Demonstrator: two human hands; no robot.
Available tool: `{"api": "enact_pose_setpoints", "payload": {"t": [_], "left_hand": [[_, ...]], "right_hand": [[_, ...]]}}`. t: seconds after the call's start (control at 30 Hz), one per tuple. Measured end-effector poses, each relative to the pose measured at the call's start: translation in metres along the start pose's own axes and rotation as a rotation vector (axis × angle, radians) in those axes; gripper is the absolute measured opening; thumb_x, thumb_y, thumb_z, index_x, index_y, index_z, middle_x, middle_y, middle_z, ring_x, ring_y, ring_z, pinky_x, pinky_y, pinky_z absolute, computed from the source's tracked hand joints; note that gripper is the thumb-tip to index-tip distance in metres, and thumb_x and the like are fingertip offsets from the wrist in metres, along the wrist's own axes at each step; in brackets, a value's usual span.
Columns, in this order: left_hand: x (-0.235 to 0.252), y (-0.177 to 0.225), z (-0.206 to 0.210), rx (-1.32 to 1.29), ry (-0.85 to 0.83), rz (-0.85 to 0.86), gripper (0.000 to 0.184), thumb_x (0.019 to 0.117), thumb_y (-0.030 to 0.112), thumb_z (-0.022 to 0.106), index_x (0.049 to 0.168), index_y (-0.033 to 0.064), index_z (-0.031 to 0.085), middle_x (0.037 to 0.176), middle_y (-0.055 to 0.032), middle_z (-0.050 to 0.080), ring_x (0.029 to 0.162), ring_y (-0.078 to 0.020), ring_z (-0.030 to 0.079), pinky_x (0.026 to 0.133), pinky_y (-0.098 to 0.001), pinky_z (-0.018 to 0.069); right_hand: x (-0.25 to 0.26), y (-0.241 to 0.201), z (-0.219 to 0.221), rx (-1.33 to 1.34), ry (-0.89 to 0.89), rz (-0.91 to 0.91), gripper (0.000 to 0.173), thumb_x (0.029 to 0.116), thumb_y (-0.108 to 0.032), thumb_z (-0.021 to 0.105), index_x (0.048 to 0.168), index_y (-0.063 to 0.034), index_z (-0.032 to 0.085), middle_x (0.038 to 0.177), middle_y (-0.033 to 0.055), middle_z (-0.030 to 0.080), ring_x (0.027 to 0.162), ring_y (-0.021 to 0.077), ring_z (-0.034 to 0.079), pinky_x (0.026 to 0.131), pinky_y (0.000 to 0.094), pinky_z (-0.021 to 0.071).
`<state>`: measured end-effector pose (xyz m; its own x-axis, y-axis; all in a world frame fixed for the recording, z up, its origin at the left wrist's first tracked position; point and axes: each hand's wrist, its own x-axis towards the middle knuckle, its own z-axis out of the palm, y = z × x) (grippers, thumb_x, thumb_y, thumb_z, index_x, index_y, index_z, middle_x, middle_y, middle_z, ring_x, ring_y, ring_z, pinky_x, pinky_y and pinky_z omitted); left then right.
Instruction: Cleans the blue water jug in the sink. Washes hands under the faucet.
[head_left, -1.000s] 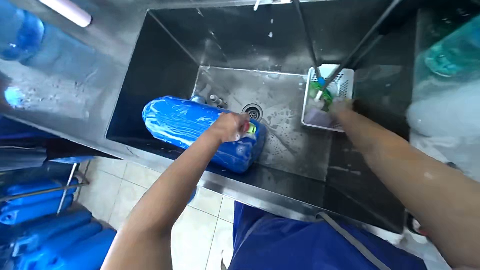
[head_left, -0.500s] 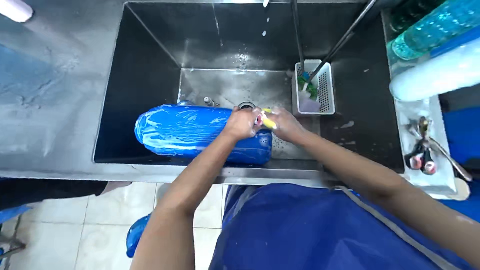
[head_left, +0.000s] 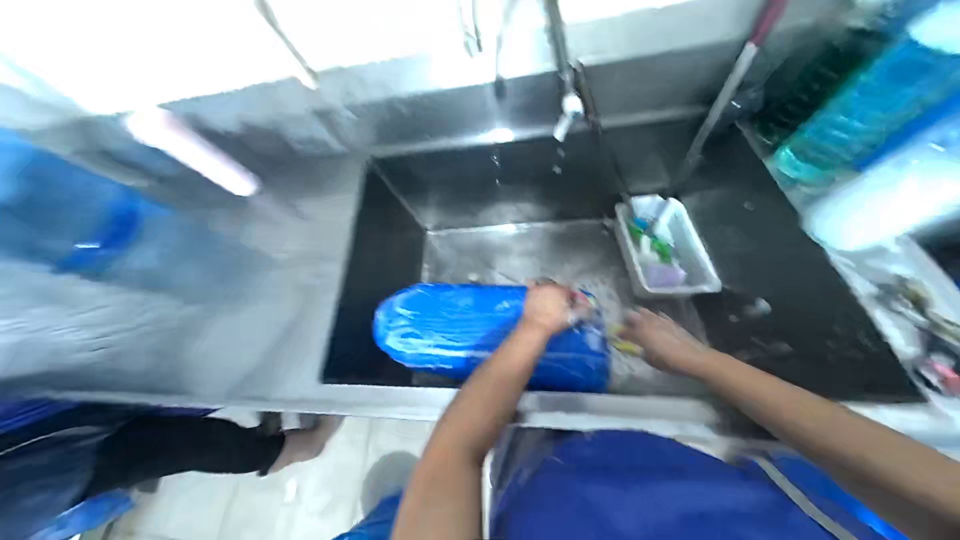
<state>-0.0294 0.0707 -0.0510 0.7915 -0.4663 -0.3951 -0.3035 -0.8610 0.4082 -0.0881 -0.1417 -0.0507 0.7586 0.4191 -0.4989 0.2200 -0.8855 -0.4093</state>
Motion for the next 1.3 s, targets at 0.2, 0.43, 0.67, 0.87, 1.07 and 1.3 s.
{"api": "enact_pose_setpoints", "payload": {"t": [0.2, 0.43, 0.67, 0.87, 1.07, 1.3], "left_hand": [[-0.014, -0.002, -0.003, 0.021, 0.173, 0.175, 0.041, 0.096, 0.021, 0.067, 0.131, 0.0003, 0.064, 0.138, -0.0221, 0.061, 0.134, -0.0386, 0.053, 0.111, -0.0607, 0.0367], [-0.011, 0.006, -0.012, 0.019, 0.048, -0.157, 0.059, 0.1073, 0.05, 0.043, 0.12, -0.0009, 0.069, 0.12, -0.0215, 0.071, 0.121, -0.0355, 0.063, 0.116, -0.0569, 0.0295], [-0.023, -0.003, 0.004, -0.476, 0.749, -0.131, 0.042, 0.1025, 0.014, 0.052, 0.134, -0.0129, 0.058, 0.141, -0.0364, 0.052, 0.138, -0.0487, 0.045, 0.119, -0.0501, 0.0334], [-0.025, -0.002, 0.004, -0.644, 0.828, -0.148, 0.044, 0.0998, 0.01, 0.049, 0.135, -0.0158, 0.054, 0.143, -0.04, 0.045, 0.138, -0.0494, 0.043, 0.119, -0.0497, 0.0323], [-0.024, -0.003, 0.005, -0.688, 0.853, -0.139, 0.042, 0.0994, 0.01, 0.051, 0.132, -0.0162, 0.056, 0.142, -0.0399, 0.046, 0.135, -0.048, 0.046, 0.116, -0.0489, 0.0356], [-0.026, -0.003, 0.007, -0.649, 0.774, -0.128, 0.04, 0.1013, 0.009, 0.047, 0.132, -0.0141, 0.057, 0.142, -0.0379, 0.047, 0.134, -0.0462, 0.049, 0.114, -0.0491, 0.0387]], "right_hand": [[0.037, -0.027, -0.033, 0.303, 0.327, -0.062, 0.054, 0.088, -0.001, 0.073, 0.137, 0.0129, 0.055, 0.147, 0.0367, 0.046, 0.136, 0.0527, 0.047, 0.113, 0.0636, 0.0375], [0.058, -0.027, -0.021, 0.348, 0.12, 0.085, 0.052, 0.1007, -0.016, 0.063, 0.145, 0.0081, 0.048, 0.133, 0.0345, 0.06, 0.127, 0.0492, 0.057, 0.109, 0.0625, 0.0417], [0.04, -0.051, -0.082, 0.162, 0.048, -0.219, 0.066, 0.0934, -0.007, 0.07, 0.151, 0.0075, 0.042, 0.157, 0.0327, 0.036, 0.143, 0.0504, 0.039, 0.117, 0.0606, 0.0331], [0.085, -0.09, -0.03, -0.235, -0.03, -0.114, 0.054, 0.0997, -0.018, 0.063, 0.146, 0.0079, 0.049, 0.15, 0.0332, 0.045, 0.141, 0.0513, 0.041, 0.114, 0.0625, 0.0338], [0.118, -0.074, -0.041, 0.145, 0.026, 0.02, 0.052, 0.1022, -0.02, 0.059, 0.145, 0.0061, 0.046, 0.134, 0.0325, 0.059, 0.126, 0.0477, 0.058, 0.105, 0.0633, 0.045], [0.069, -0.063, -0.039, 0.148, 0.014, -0.08, 0.067, 0.0972, -0.033, 0.07, 0.153, -0.0048, 0.045, 0.154, 0.0345, 0.038, 0.144, 0.0543, 0.033, 0.115, 0.0662, 0.0324]]}}
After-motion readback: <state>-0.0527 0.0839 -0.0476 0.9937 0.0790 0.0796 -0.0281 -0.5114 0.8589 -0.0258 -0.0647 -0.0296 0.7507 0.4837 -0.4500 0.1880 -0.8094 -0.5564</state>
